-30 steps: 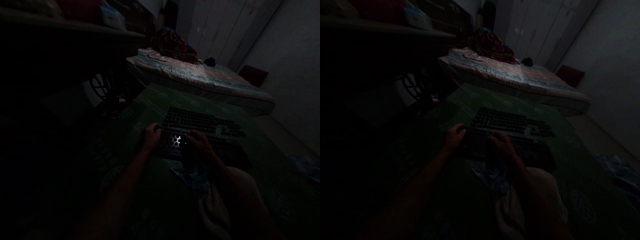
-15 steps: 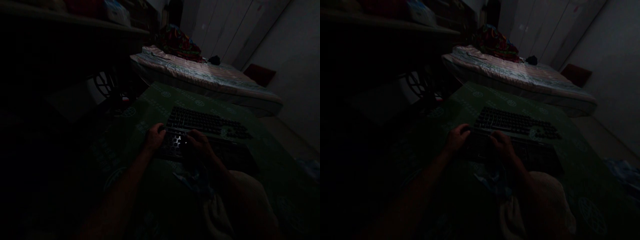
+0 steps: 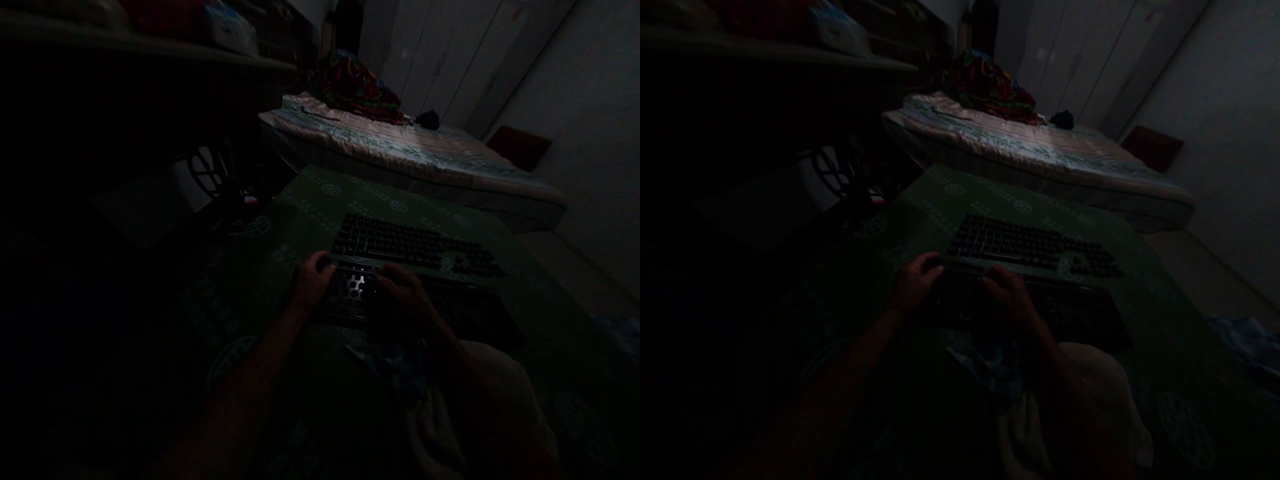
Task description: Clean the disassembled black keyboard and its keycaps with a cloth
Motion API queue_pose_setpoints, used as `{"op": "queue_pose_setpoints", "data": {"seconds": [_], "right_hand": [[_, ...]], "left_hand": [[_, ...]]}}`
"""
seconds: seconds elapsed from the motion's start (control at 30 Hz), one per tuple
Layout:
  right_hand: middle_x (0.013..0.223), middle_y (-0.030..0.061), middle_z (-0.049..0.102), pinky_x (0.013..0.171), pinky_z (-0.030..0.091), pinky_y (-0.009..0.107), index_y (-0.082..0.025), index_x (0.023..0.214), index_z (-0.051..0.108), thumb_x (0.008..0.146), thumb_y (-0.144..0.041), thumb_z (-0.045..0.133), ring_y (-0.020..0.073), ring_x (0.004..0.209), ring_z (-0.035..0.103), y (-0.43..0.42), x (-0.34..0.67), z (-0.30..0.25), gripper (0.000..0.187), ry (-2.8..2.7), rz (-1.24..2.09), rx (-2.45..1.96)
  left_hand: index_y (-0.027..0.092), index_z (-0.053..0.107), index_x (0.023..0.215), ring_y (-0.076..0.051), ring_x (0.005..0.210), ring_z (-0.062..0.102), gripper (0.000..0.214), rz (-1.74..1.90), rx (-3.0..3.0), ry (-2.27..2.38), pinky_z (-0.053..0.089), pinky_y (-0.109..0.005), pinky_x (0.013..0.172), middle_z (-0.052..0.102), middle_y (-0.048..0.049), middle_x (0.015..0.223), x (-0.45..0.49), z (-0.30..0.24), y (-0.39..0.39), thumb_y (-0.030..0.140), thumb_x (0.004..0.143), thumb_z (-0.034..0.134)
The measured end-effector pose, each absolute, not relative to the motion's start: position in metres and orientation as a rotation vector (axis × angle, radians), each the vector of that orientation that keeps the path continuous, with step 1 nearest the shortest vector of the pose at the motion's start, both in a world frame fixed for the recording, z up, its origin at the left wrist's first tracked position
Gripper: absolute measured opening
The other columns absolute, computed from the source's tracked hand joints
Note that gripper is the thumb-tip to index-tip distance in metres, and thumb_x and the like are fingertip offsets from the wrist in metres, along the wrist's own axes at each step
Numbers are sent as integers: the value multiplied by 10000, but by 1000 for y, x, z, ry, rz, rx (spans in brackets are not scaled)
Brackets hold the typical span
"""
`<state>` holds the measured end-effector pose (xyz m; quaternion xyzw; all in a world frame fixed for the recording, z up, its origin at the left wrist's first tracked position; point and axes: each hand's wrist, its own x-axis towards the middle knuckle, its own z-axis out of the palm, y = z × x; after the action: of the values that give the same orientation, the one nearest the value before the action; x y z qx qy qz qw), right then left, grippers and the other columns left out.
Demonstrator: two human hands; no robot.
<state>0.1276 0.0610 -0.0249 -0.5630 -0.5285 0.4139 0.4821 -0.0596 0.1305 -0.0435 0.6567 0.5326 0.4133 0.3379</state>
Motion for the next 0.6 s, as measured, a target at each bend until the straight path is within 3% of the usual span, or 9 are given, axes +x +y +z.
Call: {"op": "queue_pose_setpoints", "data": {"seconds": [0.6], "right_hand": [[662,-28,508,541,370,227,-203,724,532,756,-348,535,126,608,460,71,121,-35,148,-1422,874,-1366]], "left_hand": [[167,603,1008,-211,973,587,288,1092,1695,1371,456,-356,899,636,-68,1039,-54,-41,123,252,737,551]]}}
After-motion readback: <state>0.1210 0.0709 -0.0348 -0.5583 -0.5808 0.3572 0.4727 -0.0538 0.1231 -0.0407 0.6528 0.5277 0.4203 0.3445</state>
